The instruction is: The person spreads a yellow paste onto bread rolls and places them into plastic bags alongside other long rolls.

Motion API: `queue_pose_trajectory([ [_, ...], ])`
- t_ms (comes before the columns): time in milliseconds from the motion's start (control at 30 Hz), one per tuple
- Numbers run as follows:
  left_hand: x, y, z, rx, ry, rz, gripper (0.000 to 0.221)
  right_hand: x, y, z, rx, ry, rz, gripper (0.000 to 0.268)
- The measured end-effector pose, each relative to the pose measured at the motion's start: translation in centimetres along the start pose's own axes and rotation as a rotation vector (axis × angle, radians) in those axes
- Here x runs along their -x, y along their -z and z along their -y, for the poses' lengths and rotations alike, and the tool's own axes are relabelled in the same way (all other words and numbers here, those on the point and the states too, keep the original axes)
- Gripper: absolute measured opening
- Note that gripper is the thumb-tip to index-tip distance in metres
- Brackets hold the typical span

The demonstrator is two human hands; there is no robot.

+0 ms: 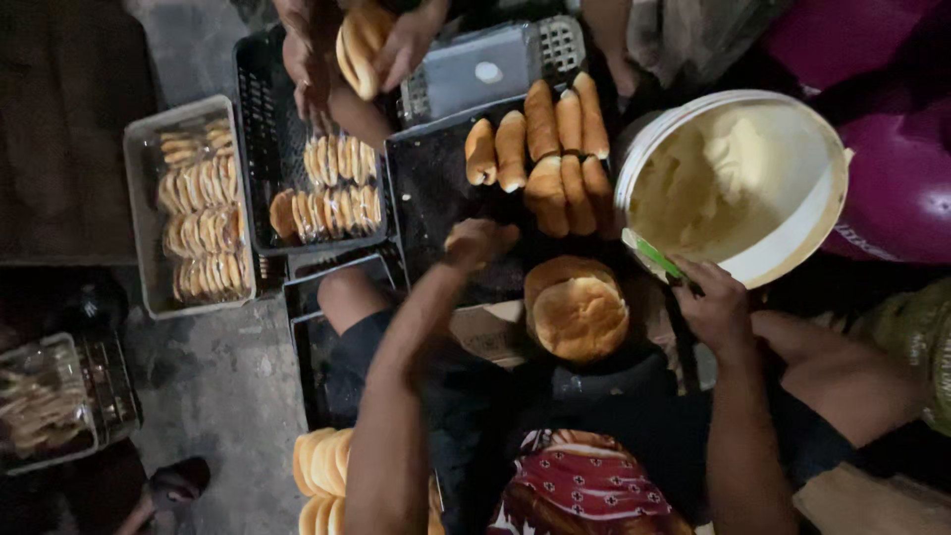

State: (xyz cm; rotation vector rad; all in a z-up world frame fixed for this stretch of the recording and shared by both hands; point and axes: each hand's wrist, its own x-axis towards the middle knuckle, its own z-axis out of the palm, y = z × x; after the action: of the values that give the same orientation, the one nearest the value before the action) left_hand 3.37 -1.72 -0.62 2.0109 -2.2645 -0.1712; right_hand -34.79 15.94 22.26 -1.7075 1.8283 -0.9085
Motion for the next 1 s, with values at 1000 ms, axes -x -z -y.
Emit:
queue_pose_trajectory([
  [1000, 18.3, 15.5, -15.9, 0.391, -0.822, 0.148, 0.065, -18.0, -12.8, -20.4, -0.370, -0.770, 0.063, 0.036],
])
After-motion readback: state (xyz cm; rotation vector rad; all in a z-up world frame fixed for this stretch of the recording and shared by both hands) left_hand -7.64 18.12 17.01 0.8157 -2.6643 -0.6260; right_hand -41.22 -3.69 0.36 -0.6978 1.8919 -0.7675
